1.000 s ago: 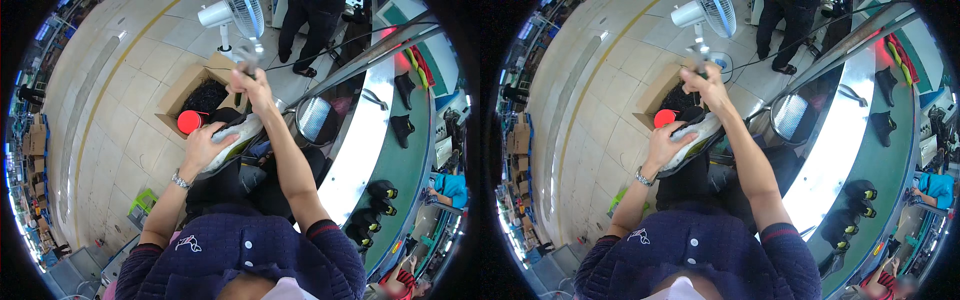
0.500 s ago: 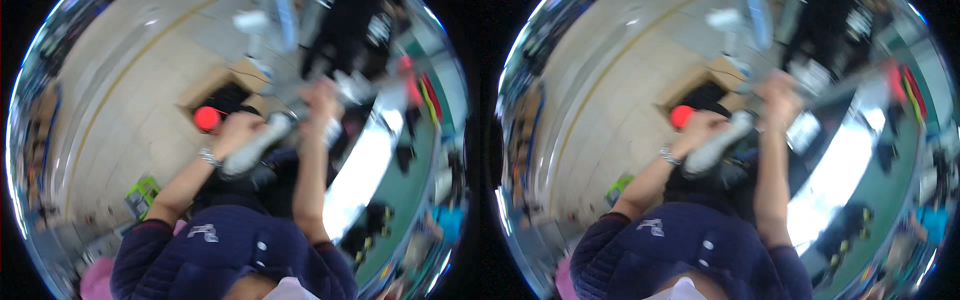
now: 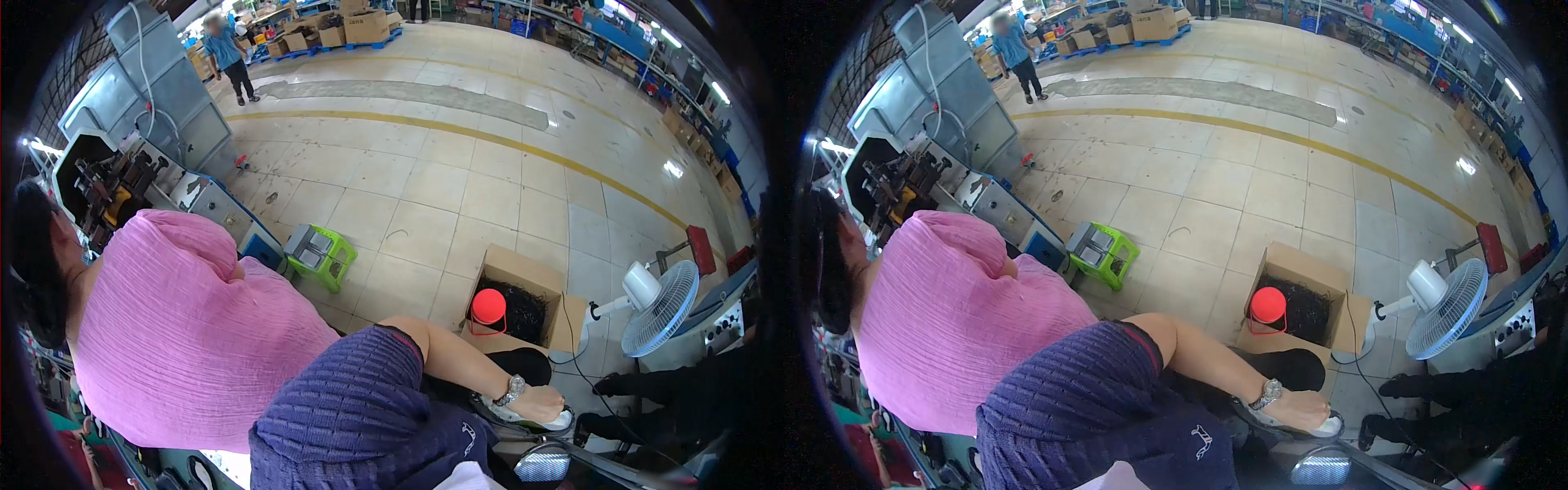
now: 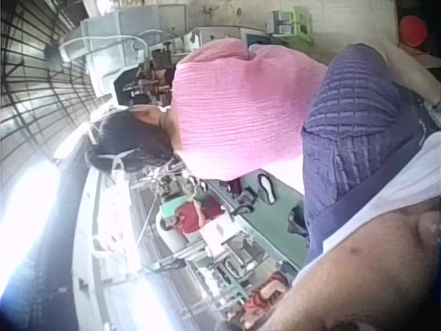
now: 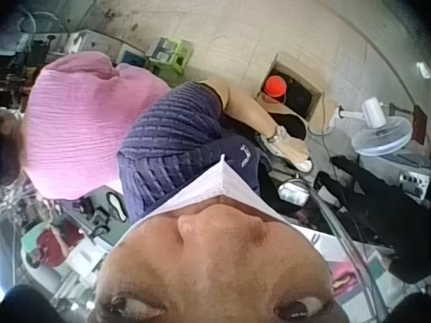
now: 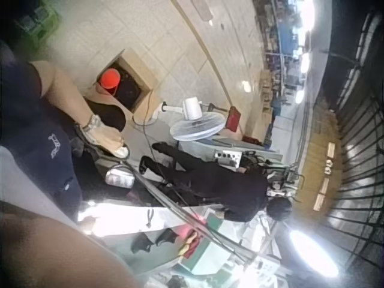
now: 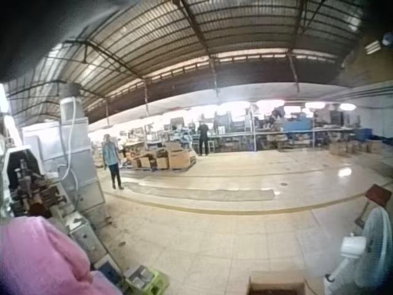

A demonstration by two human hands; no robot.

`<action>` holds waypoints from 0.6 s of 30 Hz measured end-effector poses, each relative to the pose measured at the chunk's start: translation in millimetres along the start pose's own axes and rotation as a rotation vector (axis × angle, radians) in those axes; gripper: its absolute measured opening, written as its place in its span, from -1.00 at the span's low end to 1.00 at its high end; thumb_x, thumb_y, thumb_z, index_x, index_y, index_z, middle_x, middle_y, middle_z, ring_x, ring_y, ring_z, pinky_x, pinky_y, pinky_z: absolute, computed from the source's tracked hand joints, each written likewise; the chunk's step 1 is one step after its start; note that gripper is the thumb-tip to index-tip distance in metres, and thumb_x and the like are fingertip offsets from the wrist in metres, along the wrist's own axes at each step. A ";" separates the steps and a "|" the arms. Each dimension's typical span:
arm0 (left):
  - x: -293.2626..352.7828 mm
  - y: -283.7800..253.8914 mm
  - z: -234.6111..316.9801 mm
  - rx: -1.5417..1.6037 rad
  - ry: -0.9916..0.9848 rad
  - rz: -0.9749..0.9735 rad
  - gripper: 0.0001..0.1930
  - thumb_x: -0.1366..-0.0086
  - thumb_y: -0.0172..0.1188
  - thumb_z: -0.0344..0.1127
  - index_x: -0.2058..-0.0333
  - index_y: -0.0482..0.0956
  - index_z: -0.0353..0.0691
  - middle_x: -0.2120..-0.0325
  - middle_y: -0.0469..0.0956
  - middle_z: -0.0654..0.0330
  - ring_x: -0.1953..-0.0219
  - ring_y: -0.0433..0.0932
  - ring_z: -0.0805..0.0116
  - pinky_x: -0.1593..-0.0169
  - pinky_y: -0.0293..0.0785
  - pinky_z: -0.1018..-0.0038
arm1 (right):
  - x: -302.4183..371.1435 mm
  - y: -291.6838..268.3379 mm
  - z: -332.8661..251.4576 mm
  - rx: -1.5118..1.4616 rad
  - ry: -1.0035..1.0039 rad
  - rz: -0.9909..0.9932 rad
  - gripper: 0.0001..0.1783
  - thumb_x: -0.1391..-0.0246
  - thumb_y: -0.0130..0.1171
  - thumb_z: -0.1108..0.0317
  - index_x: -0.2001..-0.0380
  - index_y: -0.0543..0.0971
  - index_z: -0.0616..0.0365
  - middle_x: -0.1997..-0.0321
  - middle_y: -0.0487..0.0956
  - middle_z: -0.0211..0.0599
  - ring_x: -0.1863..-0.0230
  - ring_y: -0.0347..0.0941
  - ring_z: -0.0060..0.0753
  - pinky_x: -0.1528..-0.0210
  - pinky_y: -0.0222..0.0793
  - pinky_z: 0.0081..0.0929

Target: The person trims, cuts, and pulls materials from shoe soles and uppers using pliers and scissors, and places shoes onto a conveyor belt.

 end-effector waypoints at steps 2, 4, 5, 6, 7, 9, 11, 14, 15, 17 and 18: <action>-4.2 -4.2 -0.7 -0.039 0.057 -0.046 -0.80 0.09 0.12 -0.36 0.70 0.48 -0.41 0.69 0.47 -0.03 0.61 0.51 0.09 0.55 0.46 0.27 | -15.3 22.5 -11.2 -0.014 -0.058 0.010 -0.23 -0.04 0.20 0.18 -0.28 0.12 0.04 -0.27 0.23 -0.07 -0.09 0.28 0.13 -0.09 0.28 -0.03; -5.8 -7.1 -6.9 -0.018 -0.001 -0.040 -0.77 0.07 0.11 -0.34 0.60 0.46 -0.47 0.68 0.47 -0.04 0.60 0.52 0.07 0.55 0.46 0.26 | -23.3 39.9 -20.8 -0.024 -0.109 0.011 -0.26 -0.06 0.18 0.19 -0.27 0.14 0.06 -0.26 0.24 -0.07 -0.09 0.28 0.10 -0.09 0.28 -0.07; -8.3 -10.1 -5.7 -0.010 0.001 -0.044 -0.77 0.07 0.11 -0.34 0.60 0.46 -0.47 0.68 0.47 -0.04 0.60 0.52 0.07 0.55 0.46 0.26 | -24.8 46.1 -24.7 -0.027 -0.132 0.008 -0.28 -0.06 0.17 0.19 -0.26 0.15 0.06 -0.25 0.24 -0.07 -0.09 0.28 0.08 -0.09 0.28 -0.09; -12.2 -12.0 -9.1 0.021 -0.055 -0.087 -0.77 -0.01 0.06 -0.34 0.54 0.42 -0.48 0.68 0.46 -0.09 0.59 0.52 0.02 0.54 0.44 0.23 | -25.8 51.7 -28.5 -0.028 -0.155 0.005 -0.29 -0.07 0.16 0.20 -0.25 0.16 0.07 -0.25 0.24 -0.07 -0.09 0.28 0.06 -0.09 0.27 -0.10; -12.8 -13.4 -12.0 0.053 -0.112 -0.131 -0.77 -0.08 0.02 -0.35 0.48 0.39 -0.50 0.68 0.45 -0.14 0.58 0.52 -0.03 0.53 0.42 0.20 | -25.9 56.2 -34.2 -0.030 -0.178 -0.001 -0.31 -0.08 0.15 0.20 -0.25 0.16 0.08 -0.24 0.25 -0.06 -0.09 0.28 0.04 -0.10 0.27 -0.12; -8.2 -13.7 -15.7 0.136 -0.162 -0.103 -0.77 -0.08 0.00 -0.34 0.49 0.38 -0.49 0.64 0.46 -0.14 0.55 0.52 -0.05 0.49 0.43 0.18 | -24.3 63.2 -45.2 -0.032 -0.222 -0.010 -0.34 -0.09 0.13 0.21 -0.24 0.18 0.09 -0.23 0.25 -0.06 -0.09 0.28 0.00 -0.10 0.27 -0.16; -1.8 -18.4 -20.9 0.208 -0.285 -0.156 -0.76 -0.09 -0.03 -0.33 0.49 0.37 -0.48 0.56 0.47 -0.16 0.48 0.52 -0.08 0.40 0.44 0.15 | -21.6 70.5 -59.7 -0.036 -0.267 -0.021 -0.37 -0.11 0.11 0.22 -0.22 0.20 0.11 -0.22 0.26 -0.06 -0.09 0.28 -0.04 -0.10 0.27 -0.19; 6.2 -18.1 -30.1 0.253 -0.468 -0.154 -0.79 -0.07 -0.01 -0.37 0.50 0.39 -0.47 0.63 0.47 -0.15 0.51 0.52 -0.12 0.44 0.43 0.13 | -11.2 82.1 -85.2 -0.042 -0.317 -0.037 -0.41 -0.13 0.08 0.24 -0.21 0.23 0.13 -0.21 0.27 -0.05 -0.10 0.29 -0.09 -0.11 0.26 -0.24; 6.9 -29.5 -30.8 0.256 -0.402 -0.057 -0.85 -0.05 0.01 -0.43 0.52 0.42 -0.46 0.64 0.48 -0.15 0.51 0.53 -0.13 0.44 0.45 0.13 | -9.4 82.8 -94.4 -0.039 -0.322 -0.032 -0.43 -0.14 0.07 0.24 -0.20 0.24 0.13 -0.20 0.27 -0.05 -0.10 0.29 -0.11 -0.11 0.26 -0.26; 7.7 -9.5 -44.8 0.198 -0.431 -0.022 -0.85 -0.01 0.06 -0.42 0.56 0.49 -0.42 0.63 0.49 -0.15 0.49 0.54 -0.11 0.41 0.46 0.13 | -18.3 82.8 -122.8 -0.034 -0.351 -0.025 -0.45 -0.16 0.05 0.25 -0.19 0.25 0.15 -0.19 0.27 -0.04 -0.10 0.29 -0.15 -0.12 0.26 -0.30; 4.8 2.5 -43.4 0.187 -0.408 -0.024 -0.83 0.00 0.08 -0.37 0.60 0.52 -0.38 0.64 0.49 -0.13 0.49 0.54 -0.08 0.42 0.46 0.14 | -19.0 78.1 -131.9 -0.023 -0.348 -0.015 -0.47 -0.16 0.04 0.26 -0.18 0.26 0.16 -0.19 0.28 -0.04 -0.10 0.29 -0.17 -0.12 0.26 -0.31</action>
Point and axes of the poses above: each hand's wrist, its own x-axis away from the middle knuckle, its own y-axis out of the palm, z = x × y, the point moved 8 cm from there along -x, towards the middle knuckle
